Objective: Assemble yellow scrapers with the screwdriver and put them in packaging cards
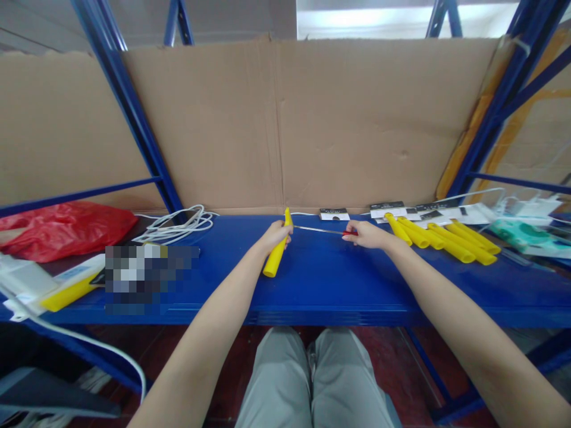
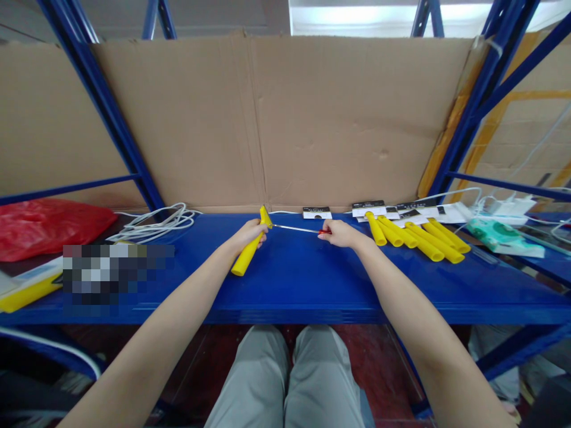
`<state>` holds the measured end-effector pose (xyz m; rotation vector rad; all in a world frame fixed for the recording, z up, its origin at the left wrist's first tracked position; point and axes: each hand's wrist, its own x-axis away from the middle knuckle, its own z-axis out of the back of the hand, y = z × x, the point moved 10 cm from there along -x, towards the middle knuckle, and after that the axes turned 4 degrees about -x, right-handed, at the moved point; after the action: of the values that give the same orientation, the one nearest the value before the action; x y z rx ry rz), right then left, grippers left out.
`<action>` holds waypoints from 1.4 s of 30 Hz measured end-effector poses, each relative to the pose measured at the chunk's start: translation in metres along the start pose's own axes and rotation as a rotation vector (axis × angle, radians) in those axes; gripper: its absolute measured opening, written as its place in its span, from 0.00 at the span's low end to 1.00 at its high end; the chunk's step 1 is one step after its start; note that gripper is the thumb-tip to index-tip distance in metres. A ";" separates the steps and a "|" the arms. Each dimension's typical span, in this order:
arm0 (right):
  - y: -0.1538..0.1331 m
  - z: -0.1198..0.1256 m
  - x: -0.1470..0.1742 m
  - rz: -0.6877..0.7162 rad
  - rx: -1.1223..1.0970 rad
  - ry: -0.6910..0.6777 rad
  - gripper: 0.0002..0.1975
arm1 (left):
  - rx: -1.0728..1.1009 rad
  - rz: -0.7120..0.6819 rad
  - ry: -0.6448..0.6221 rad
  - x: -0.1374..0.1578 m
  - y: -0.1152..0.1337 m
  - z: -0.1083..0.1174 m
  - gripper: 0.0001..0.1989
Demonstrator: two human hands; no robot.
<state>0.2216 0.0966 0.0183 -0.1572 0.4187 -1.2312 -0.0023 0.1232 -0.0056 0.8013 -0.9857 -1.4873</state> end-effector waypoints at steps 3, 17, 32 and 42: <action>-0.004 0.004 0.000 0.016 0.029 0.031 0.06 | -0.002 0.001 0.016 -0.001 -0.002 0.003 0.11; -0.008 0.012 -0.001 0.104 0.226 0.098 0.02 | 0.013 -0.030 -0.028 -0.002 0.000 -0.003 0.06; -0.001 0.002 -0.002 0.047 0.209 0.006 0.05 | -0.025 0.023 -0.032 0.004 -0.001 -0.004 0.10; 0.002 0.002 0.003 -0.031 0.250 -0.020 0.07 | -0.021 0.011 -0.042 0.003 0.000 -0.006 0.11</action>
<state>0.2253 0.0944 0.0191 0.0385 0.2428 -1.3007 0.0022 0.1199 -0.0081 0.7513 -1.0028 -1.5084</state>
